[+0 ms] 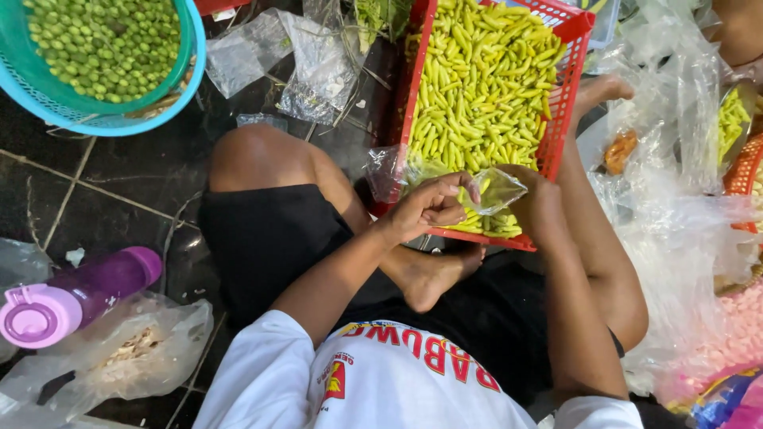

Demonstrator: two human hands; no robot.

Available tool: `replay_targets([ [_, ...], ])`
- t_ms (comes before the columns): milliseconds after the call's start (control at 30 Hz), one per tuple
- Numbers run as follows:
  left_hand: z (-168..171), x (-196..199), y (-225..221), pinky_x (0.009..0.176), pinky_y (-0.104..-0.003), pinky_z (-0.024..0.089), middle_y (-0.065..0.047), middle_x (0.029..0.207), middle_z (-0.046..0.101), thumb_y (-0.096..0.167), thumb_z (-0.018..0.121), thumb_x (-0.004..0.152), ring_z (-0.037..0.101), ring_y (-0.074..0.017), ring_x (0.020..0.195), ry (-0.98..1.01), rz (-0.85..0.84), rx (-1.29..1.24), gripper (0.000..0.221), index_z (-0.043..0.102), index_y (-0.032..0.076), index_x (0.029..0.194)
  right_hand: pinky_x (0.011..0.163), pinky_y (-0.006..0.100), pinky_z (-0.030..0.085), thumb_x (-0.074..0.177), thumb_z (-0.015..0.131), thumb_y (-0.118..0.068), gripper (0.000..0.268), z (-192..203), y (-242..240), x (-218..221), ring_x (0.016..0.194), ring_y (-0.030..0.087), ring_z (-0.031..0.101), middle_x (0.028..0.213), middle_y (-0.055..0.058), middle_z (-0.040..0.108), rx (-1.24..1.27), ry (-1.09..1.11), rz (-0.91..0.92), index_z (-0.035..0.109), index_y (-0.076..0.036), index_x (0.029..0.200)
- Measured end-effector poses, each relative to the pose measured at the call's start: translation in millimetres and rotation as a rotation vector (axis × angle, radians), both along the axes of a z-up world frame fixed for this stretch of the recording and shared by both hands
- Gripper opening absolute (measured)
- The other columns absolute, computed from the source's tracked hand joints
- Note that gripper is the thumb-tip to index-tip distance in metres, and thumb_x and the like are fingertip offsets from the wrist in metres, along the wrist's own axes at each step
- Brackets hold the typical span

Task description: A person sitting on the floor picks small green peppers from a crate and places them into small plastic bags for packaging.

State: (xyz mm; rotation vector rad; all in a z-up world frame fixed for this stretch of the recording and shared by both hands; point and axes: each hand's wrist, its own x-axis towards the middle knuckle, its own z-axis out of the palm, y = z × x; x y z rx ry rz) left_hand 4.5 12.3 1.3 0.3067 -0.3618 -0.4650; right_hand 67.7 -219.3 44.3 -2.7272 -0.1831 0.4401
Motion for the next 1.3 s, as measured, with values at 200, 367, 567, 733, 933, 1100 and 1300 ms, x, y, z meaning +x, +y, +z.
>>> replay_targets([
  [200,32,-5,18,0.048,-0.023,0.021,0.008,0.051,0.026,0.029,0.044,0.103,0.020,-0.0052,0.044,-0.031,0.029,0.092,0.028,0.061,0.007,0.110,0.092,0.028,0.059,0.097,0.071,-0.007,0.024,141,24,-10,0.110,0.014,0.065,0.129,0.010,0.070,0.364,0.075,-0.060,0.068,0.000,0.119],
  [367,29,-5,14,0.047,-0.024,0.020,0.008,0.053,0.024,0.029,0.044,0.103,0.018,-0.0056,0.044,-0.027,0.020,0.079,0.028,0.060,0.007,0.111,0.101,0.027,0.056,0.097,0.068,-0.005,0.025,214,47,-28,0.107,0.008,0.059,0.124,0.007,0.071,0.266,0.044,0.120,0.068,0.001,0.121],
  [567,28,-7,13,0.049,-0.024,0.022,0.008,0.055,0.026,0.030,0.044,0.104,0.018,-0.0057,0.046,-0.045,-0.002,0.092,0.027,0.059,0.009,0.112,0.086,0.032,0.060,0.091,0.070,-0.017,0.031,188,64,-19,0.092,0.015,0.076,0.124,0.004,0.075,0.065,0.147,0.387,0.073,-0.012,0.122],
  [733,29,-6,14,0.048,-0.024,0.019,0.008,0.053,0.025,0.031,0.045,0.103,0.018,-0.0050,0.045,-0.022,-0.018,0.096,0.028,0.058,0.009,0.112,0.069,0.038,0.052,0.093,0.067,-0.016,0.031,155,53,-7,0.080,0.018,0.076,0.107,0.004,0.079,-0.058,0.096,0.622,0.070,-0.011,0.124],
  [933,26,-4,12,0.048,-0.024,0.022,0.008,0.055,0.026,0.031,0.042,0.104,0.019,-0.0060,0.046,-0.044,-0.015,0.106,0.029,0.059,0.008,0.112,0.070,0.039,0.052,0.089,0.072,-0.026,0.038,159,63,1,0.082,0.023,0.077,0.096,0.007,0.080,-0.131,0.162,0.532,0.069,-0.017,0.126],
  [1100,27,-6,13,0.048,-0.024,0.020,0.009,0.054,0.025,0.031,0.043,0.102,0.018,-0.0052,0.045,-0.024,-0.033,0.080,0.028,0.058,0.008,0.111,0.087,0.037,0.060,0.089,0.073,-0.019,0.048,177,80,-8,0.115,0.018,0.072,0.117,0.006,0.077,0.053,0.246,0.382,0.064,-0.014,0.136],
  [1300,35,-1,22,0.048,-0.022,0.020,0.009,0.056,0.027,0.032,0.042,0.106,0.019,-0.0048,0.045,-0.087,0.029,0.106,0.027,0.058,0.011,0.110,0.092,0.033,0.058,0.108,0.062,0.002,0.018,202,57,-52,0.104,0.018,0.069,0.115,0.014,0.074,0.194,-0.007,0.247,0.069,0.006,0.124],
])
